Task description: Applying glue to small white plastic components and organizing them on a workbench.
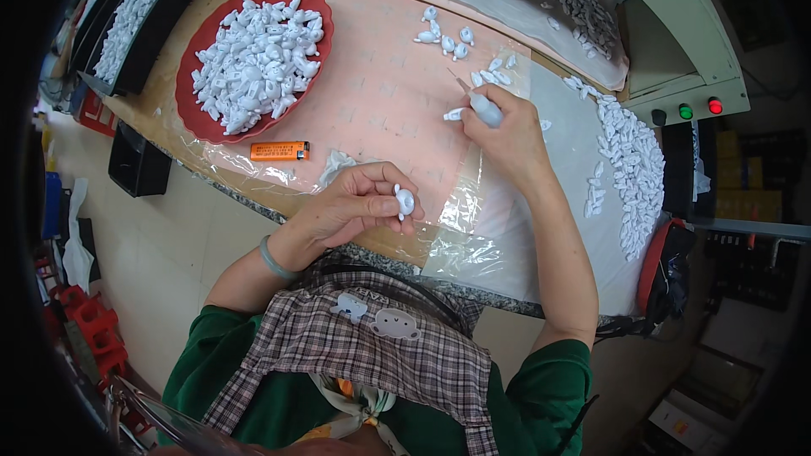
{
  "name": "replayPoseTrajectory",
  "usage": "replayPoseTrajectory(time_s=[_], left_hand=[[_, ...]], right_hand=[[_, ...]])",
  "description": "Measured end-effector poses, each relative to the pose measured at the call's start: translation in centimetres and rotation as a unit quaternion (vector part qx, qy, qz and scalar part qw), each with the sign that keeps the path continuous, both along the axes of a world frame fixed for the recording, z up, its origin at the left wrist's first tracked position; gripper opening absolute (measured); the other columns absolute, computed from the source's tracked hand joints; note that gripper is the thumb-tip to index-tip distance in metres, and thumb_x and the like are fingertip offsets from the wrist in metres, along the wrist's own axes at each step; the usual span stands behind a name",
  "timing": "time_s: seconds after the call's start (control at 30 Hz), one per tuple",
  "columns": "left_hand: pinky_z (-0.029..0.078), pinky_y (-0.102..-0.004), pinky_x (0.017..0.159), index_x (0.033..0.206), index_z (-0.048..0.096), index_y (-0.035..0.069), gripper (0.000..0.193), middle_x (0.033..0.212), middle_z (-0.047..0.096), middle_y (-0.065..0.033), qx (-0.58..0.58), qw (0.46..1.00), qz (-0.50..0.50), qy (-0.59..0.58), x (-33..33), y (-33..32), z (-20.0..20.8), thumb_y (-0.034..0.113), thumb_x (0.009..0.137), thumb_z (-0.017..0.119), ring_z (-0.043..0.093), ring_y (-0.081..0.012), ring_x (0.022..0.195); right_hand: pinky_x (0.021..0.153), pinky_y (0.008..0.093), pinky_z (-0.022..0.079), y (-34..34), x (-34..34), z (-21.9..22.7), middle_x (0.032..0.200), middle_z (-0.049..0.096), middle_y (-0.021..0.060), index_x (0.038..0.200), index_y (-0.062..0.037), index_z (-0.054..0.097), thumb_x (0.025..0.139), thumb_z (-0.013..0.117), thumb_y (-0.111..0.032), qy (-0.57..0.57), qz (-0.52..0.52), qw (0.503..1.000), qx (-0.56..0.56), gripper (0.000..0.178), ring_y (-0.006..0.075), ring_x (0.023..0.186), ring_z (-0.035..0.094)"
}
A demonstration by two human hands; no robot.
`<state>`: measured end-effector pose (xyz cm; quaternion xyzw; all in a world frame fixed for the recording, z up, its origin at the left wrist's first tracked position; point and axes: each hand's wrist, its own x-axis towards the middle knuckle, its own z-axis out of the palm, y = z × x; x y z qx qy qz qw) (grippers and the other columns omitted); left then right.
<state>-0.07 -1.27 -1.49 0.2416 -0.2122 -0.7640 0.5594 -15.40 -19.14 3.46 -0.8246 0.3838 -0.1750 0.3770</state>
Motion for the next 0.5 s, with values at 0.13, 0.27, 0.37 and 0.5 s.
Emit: replayPoseTrajectory(time_s=[0.13, 0.27, 0.37, 0.5], left_hand=[[0.054, -0.0265, 0.075, 0.109, 0.057, 0.001, 0.021, 0.099, 0.065, -0.0144, -0.002, 0.997, 0.071, -0.033, -0.4, 0.3, -0.2, 0.009, 0.089, 0.060, 0.065, -0.0171, 0.082], [0.053, -0.0248, 0.073, 0.109, 0.056, -0.001, 0.019, 0.098, 0.065, -0.0159, -0.021, 0.995, 0.080, -0.050, -0.9, 0.0, -0.2, 0.004, 0.091, 0.056, 0.066, -0.0195, 0.085], [0.053, -0.0248, 0.073, 0.110, 0.056, -0.002, 0.020, 0.097, 0.065, -0.0151, -0.031, 0.993, 0.061, -0.095, -1.1, -0.1, -0.2, 0.004, 0.091, 0.057, 0.066, -0.0193, 0.085], [0.053, -0.0249, 0.074, 0.110, 0.056, -0.003, 0.022, 0.095, 0.065, -0.0140, -0.039, 0.991, 0.057, -0.118, -1.5, -0.1, -0.1, 0.005, 0.090, 0.059, 0.066, -0.0189, 0.084]], right_hand=[[0.052, 0.0180, 0.041, 4.4, -2.8, 1.6, 0.075, 0.064, 0.0038, 0.089, 0.0009, 0.062, 0.084, 0.061, -0.002, -0.121, -0.003, 0.976, 0.183, 0.006, 0.0054, 0.057, 0.053], [0.056, 0.0198, 0.044, 7.2, -4.2, 1.1, 0.077, 0.064, 0.0053, 0.087, 0.0009, 0.061, 0.082, 0.062, 0.000, -0.164, 0.015, 0.972, 0.167, 0.005, 0.0075, 0.063, 0.057], [0.067, 0.0230, 0.049, 7.9, -4.7, 0.4, 0.081, 0.065, 0.0069, 0.087, 0.0017, 0.061, 0.081, 0.062, 0.003, -0.158, 0.044, 0.978, 0.127, 0.006, 0.0113, 0.074, 0.063], [0.067, 0.0231, 0.050, 8.1, -4.7, 0.1, 0.082, 0.065, 0.0071, 0.087, 0.0018, 0.061, 0.081, 0.062, 0.003, -0.167, 0.043, 0.976, 0.135, 0.006, 0.0110, 0.074, 0.063]])
